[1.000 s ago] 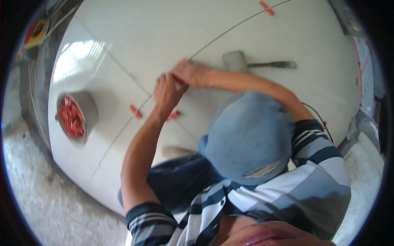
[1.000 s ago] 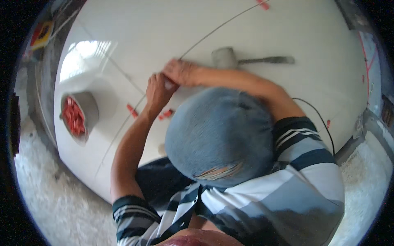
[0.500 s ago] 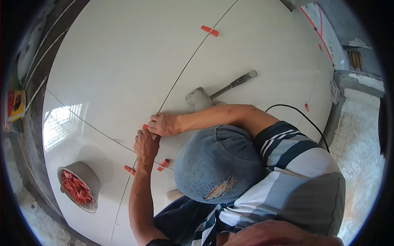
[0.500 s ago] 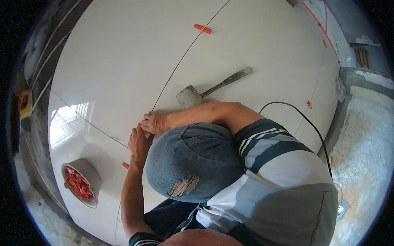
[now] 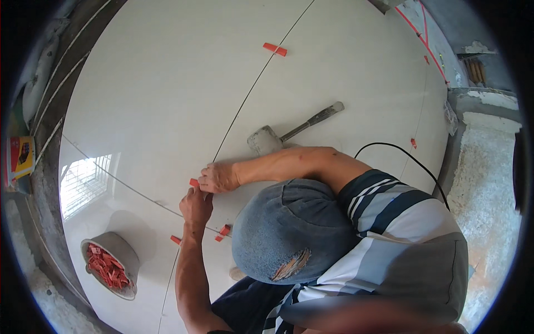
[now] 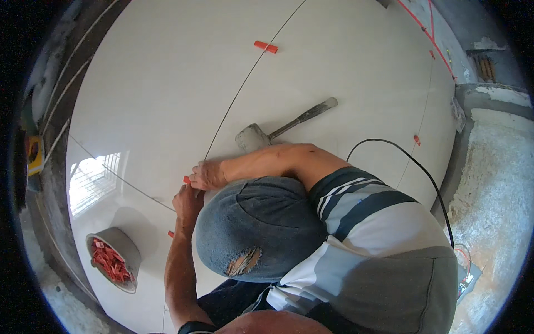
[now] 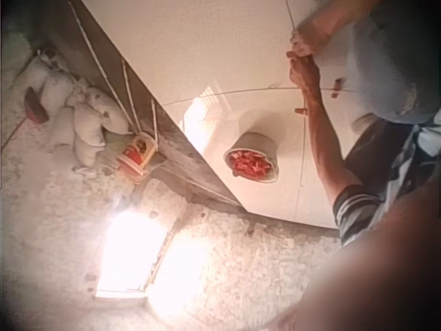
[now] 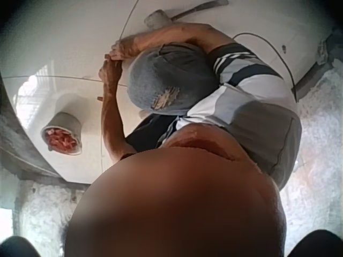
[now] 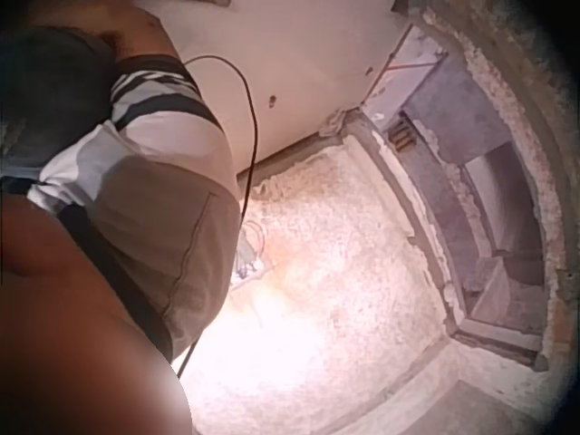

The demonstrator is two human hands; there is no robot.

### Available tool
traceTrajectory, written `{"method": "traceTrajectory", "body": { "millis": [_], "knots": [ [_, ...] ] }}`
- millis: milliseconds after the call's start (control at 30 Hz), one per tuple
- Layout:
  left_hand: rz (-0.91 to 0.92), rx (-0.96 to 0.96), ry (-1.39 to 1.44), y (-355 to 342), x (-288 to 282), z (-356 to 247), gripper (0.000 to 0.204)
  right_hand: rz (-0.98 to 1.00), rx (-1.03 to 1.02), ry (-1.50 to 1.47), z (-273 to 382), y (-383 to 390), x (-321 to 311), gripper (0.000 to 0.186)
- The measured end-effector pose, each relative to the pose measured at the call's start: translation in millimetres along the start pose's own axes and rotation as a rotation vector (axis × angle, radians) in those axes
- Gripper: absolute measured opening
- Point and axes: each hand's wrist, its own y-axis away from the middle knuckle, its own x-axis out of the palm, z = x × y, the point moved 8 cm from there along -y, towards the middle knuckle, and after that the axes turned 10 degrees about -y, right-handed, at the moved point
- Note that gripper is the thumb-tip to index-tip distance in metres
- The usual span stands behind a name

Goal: Laying and aligning large floor tiles using spacers and a rubber mallet.

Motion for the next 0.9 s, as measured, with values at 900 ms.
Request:
{"method": "traceTrajectory", "body": {
  "millis": [900],
  "knots": [
    [-0.078,-0.997,0.142,252,-87,409,0.047,0.404,0.942,-0.053,-212,348,-53,0.037]
  ]
}}
